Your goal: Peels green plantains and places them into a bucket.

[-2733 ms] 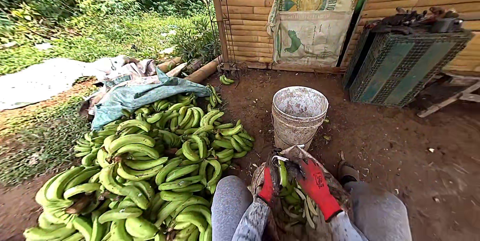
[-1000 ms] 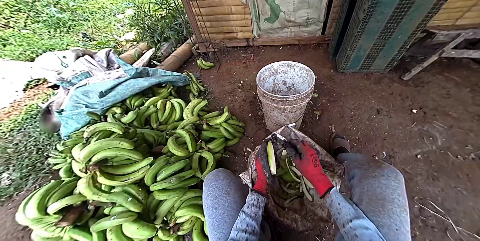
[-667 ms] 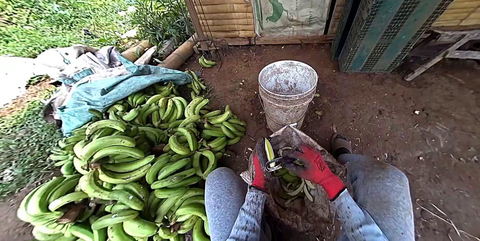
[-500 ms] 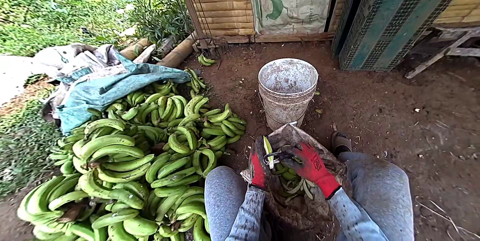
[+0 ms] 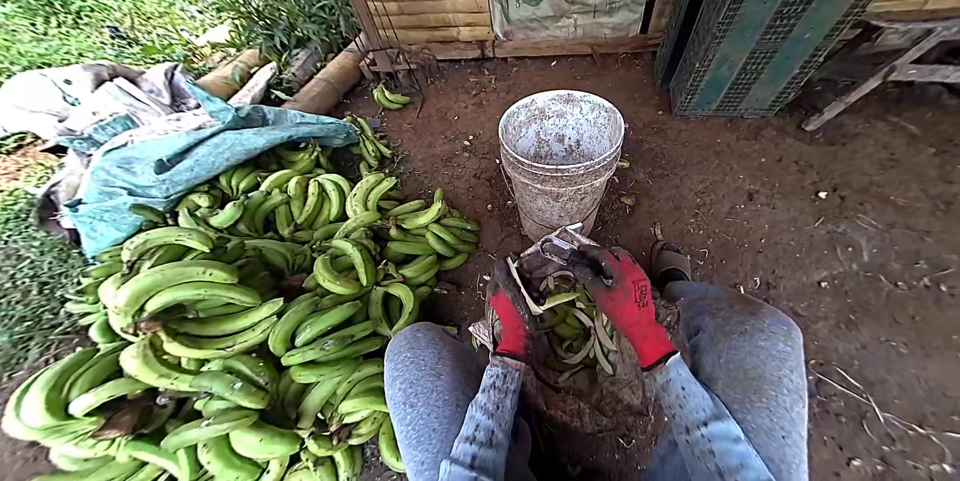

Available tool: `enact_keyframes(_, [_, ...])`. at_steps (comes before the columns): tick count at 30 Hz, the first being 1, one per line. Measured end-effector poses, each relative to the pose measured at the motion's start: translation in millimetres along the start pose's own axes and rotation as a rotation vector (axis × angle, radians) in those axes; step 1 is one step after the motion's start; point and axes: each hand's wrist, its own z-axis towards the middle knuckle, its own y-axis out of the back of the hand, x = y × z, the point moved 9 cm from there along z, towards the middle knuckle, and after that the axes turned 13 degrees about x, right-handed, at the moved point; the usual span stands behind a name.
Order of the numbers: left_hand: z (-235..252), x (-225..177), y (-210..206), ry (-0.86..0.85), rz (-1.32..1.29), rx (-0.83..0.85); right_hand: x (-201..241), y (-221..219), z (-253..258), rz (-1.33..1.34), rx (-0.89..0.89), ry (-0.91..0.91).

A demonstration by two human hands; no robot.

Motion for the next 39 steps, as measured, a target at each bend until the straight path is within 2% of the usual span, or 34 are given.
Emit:
enact_keyframes(2, [42.2, -69.0, -33.5, -0.206, 0.106, 0.072, -3.7, 3.9, -1.2, 0.124, -0.051, -0.023])
enact_keyframes(4, [96.4, -128.2, -75.6, -0.387, 0.332, 0.120, -6.5, 7.4, -1.1, 0.250, -0.103, -0.033])
enact_keyframes(6, [128.9, -142.9, -104.4, -0.472, 0.544, 0.156, -9.4, 17.3, -2.7, 0.376, -0.169, -0.037])
enact_keyframes(7, [130.3, -132.3, -111.9, -0.478, 0.594, 0.166, -11.4, 25.3, -2.5, 0.446, -0.200, -0.037])
enact_keyframes(8, [122.6, -105.8, -111.9, -0.432, 0.641, 0.183, -14.7, 32.3, -2.9, 0.516, -0.224, -0.041])
enact_keyframes(10, [93.0, -5.0, -90.5, -0.139, 0.829, 0.322, -25.1, 39.3, -3.6, 0.609, -0.255, -0.086])
enact_keyframes(12, [59.2, 120.8, -56.8, 0.469, 1.123, 0.635, -36.9, 31.2, 1.7, 0.574, -0.178, -0.164])
enact_keyframes(13, [38.5, 174.6, -36.7, 0.721, 1.214, 0.741, -41.5, 21.3, 5.7, 0.513, -0.103, -0.201])
enact_keyframes(14, [22.3, 216.5, -16.2, 0.862, 1.237, 0.742, -44.1, 8.6, 9.1, 0.450, -0.028, -0.231])
enact_keyframes(15, [13.4, 247.6, 3.4, 0.914, 1.213, 0.662, -43.9, -5.1, 12.1, 0.400, 0.047, -0.254])
enact_keyframes(17, [10.0, 287.4, 35.4, 0.907, 1.072, 0.393, -37.5, -22.5, 14.8, 0.322, 0.172, -0.272])
enact_keyframes(18, [9.8, 293.5, 44.8, 0.917, 1.012, 0.254, -33.4, -24.5, 14.5, 0.303, 0.202, -0.267])
enact_keyframes(21, [8.4, 285.1, 46.7, 0.907, 0.893, -0.010, -29.8, -18.1, 13.2, 0.258, 0.224, -0.261])
enact_keyframes(25, [3.1, 254.9, 28.7, 0.716, 0.855, -0.127, -31.0, -10.6, 11.7, 0.219, 0.196, -0.285])
enact_keyframes(28, [-2.9, 238.2, 24.0, 0.552, 0.685, -0.155, -30.3, -7.5, 10.5, 0.229, 0.193, -0.275])
enact_keyframes(31, [-14.9, 207.6, 17.5, 0.418, 0.324, -0.143, -28.5, -4.8, 8.4, 0.244, 0.198, -0.239])
enact_keyframes(35, [-13.9, 157.7, -0.7, 0.200, -0.307, 0.005, -21.0, 4.8, -4.7, 0.303, 0.198, -0.155])
enact_keyframes(39, [0.8, 72.2, -16.4, 0.091, -0.601, 0.121, -13.8, 22.5, -28.1, 0.343, 0.279, -0.034])
